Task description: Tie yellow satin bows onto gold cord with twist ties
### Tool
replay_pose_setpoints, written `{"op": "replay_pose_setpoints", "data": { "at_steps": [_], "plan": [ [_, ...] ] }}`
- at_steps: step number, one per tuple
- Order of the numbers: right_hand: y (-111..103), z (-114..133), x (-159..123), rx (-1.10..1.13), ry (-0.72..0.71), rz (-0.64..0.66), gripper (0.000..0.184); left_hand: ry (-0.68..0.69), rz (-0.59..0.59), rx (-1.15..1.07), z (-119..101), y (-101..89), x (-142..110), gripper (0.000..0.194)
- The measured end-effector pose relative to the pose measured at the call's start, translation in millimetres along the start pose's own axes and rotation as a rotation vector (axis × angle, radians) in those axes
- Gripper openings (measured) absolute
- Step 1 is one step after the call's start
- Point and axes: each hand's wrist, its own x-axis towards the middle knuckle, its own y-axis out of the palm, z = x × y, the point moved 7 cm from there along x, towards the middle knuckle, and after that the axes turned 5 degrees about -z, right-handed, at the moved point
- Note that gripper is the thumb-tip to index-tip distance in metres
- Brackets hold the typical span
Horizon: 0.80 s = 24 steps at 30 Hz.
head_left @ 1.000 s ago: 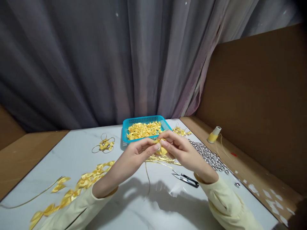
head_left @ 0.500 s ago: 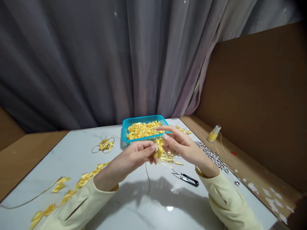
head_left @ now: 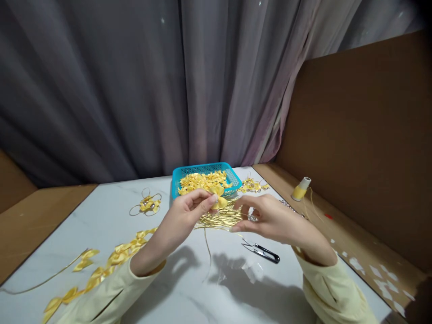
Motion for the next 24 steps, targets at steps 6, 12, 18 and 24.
{"op": "replay_pose_setpoints", "data": {
  "at_steps": [6,12,18,24],
  "plan": [
    [6.4,17.5,-7.2,0.089,-0.113,0.194,0.022,0.118,-0.084,0.205,-2.4,-6.7,0.3,0.02],
    [1.1,31.5,-12.4,0.021,-0.177,0.155,0.029,0.073,-0.096,0.172,6.3,-9.1,5.0,0.022],
    [24.0,33.5,-17.4,-0.229,-0.218,0.248,0.028,-0.035,-0.067,0.01,13.6,-3.3,7.8,0.02],
    [31.7,36.8,-16.2,-0.252,-0.239,0.283,0.024,-0.021,-0.067,0.001,12.0,-0.2,7.1,0.021]
  ]
}}
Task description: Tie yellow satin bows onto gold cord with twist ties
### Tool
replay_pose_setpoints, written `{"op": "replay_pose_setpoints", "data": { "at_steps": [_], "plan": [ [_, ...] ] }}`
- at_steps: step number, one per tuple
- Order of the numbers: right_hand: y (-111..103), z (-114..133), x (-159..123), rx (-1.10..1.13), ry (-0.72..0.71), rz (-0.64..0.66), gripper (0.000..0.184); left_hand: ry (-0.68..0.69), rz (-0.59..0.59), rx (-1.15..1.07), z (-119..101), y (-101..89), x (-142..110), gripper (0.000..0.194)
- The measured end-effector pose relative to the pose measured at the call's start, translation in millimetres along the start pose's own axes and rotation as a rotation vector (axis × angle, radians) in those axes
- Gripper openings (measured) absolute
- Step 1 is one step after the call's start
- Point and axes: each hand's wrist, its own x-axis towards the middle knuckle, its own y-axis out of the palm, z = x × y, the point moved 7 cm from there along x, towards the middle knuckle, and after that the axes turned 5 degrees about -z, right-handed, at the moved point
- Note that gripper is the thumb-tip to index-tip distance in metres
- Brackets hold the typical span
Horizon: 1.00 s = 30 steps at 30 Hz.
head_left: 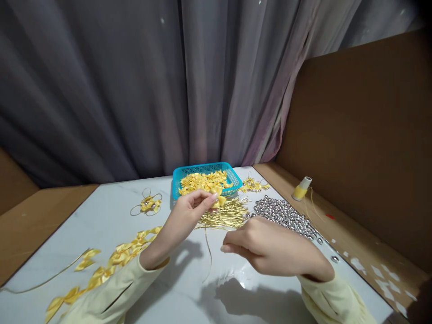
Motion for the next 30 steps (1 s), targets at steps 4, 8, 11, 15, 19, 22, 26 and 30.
{"op": "replay_pose_setpoints", "data": {
  "at_steps": [4,8,11,15,19,22,26,30],
  "plan": [
    [-8.3,3.0,-3.3,0.095,-0.007,-0.025,0.023,0.017,0.01,0.068,1.0,-0.7,1.6,0.023],
    [-13.7,-9.9,-4.5,0.086,0.069,-0.083,0.03,-0.022,0.116,0.011,5.7,6.5,0.3,0.023],
    [-13.4,-28.2,-4.2,0.042,0.178,-0.099,0.024,-0.069,0.207,-0.069,8.0,13.1,-2.9,0.025],
    [-16.4,-43.8,-4.7,0.084,0.259,-0.129,0.015,-0.12,0.234,-0.103,10.3,14.6,-5.3,0.025],
    [-19.2,-43.3,-4.8,0.216,0.222,-0.128,0.019,-0.175,0.233,-0.158,12.6,14.6,-6.0,0.024],
    [-21.1,-42.1,-5.0,0.279,0.209,-0.133,0.018,-0.264,0.286,-0.329,14.9,18.8,-7.5,0.021],
    [-27.9,-43.9,-6.1,0.277,0.235,-0.195,0.018,-0.466,0.358,-0.68,20.7,25.1,-9.9,0.012],
    [-31.7,-42.5,-5.1,0.326,0.233,-0.249,0.025,-0.633,0.434,-0.836,26.5,30.5,-12.8,0.016]
  ]
}}
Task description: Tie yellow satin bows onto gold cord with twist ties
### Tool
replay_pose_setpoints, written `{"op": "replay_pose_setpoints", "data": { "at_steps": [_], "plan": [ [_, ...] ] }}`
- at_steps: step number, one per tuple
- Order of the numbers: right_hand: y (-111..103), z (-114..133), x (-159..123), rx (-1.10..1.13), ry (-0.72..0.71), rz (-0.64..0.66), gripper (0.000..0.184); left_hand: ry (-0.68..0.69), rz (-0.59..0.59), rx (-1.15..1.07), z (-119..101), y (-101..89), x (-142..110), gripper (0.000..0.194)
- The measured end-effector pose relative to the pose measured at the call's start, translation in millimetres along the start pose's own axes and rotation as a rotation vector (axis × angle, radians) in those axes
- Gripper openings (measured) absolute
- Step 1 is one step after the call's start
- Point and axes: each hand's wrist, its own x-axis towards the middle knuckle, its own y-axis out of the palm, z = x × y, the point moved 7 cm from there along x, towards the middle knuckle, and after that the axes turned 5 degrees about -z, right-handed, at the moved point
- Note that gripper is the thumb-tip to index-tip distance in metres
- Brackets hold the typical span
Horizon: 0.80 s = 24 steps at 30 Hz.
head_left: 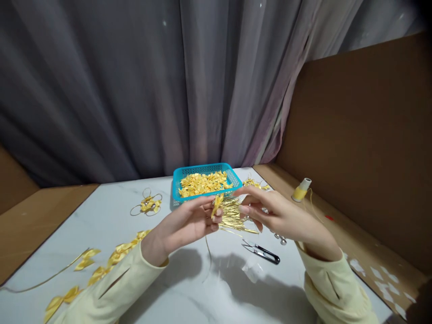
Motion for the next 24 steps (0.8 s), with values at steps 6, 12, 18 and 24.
{"op": "replay_pose_setpoints", "data": {
  "at_steps": [6,12,18,24],
  "plan": [
    [7.2,5.9,6.1,0.051,-0.036,-0.092,0.029,-0.129,0.013,-0.117,9.7,5.1,-3.0,0.022],
    [12.4,11.3,9.6,0.157,-0.128,-0.149,0.018,-0.181,0.01,-0.055,16.6,11.7,-9.1,0.016],
    [5.4,13.7,7.4,0.185,-0.158,-0.204,0.017,-0.008,0.044,0.195,10.2,18.2,-10.6,0.02],
    [-1.9,19.6,2.6,0.102,-0.177,-0.299,0.015,0.632,-0.278,0.846,-31.8,22.7,-32.2,0.02]
  ]
}}
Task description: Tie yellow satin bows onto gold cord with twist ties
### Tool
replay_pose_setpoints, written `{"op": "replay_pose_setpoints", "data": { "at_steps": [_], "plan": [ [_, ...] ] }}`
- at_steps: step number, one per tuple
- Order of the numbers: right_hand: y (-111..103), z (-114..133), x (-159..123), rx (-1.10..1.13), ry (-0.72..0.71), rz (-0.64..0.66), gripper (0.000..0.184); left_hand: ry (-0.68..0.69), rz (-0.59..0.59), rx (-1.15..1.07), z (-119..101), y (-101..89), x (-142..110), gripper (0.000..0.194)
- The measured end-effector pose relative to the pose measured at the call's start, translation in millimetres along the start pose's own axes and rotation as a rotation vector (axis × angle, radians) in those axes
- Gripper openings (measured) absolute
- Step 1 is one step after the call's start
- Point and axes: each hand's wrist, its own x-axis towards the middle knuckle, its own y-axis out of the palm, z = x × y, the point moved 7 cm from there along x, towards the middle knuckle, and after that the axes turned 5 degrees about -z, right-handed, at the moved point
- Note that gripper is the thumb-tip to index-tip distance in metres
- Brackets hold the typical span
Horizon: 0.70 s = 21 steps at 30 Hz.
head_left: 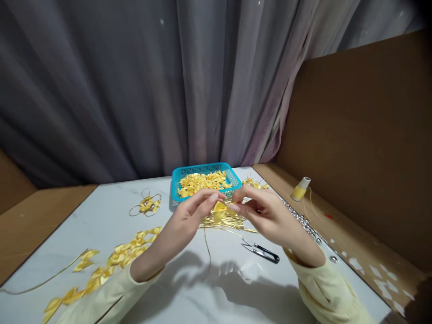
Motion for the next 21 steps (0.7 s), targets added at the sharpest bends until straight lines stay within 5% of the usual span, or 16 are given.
{"op": "replay_pose_setpoints", "data": {
  "at_steps": [5,21],
  "plan": [
    [0.7,5.1,-3.5,-0.003,-0.015,-0.008,0.014,0.199,-0.027,0.287,-15.4,-0.7,-11.1,0.02],
    [4.2,5.6,-4.6,-0.048,-0.037,0.009,0.014,0.053,0.0,0.235,-13.4,2.1,-9.5,0.024]
  ]
}}
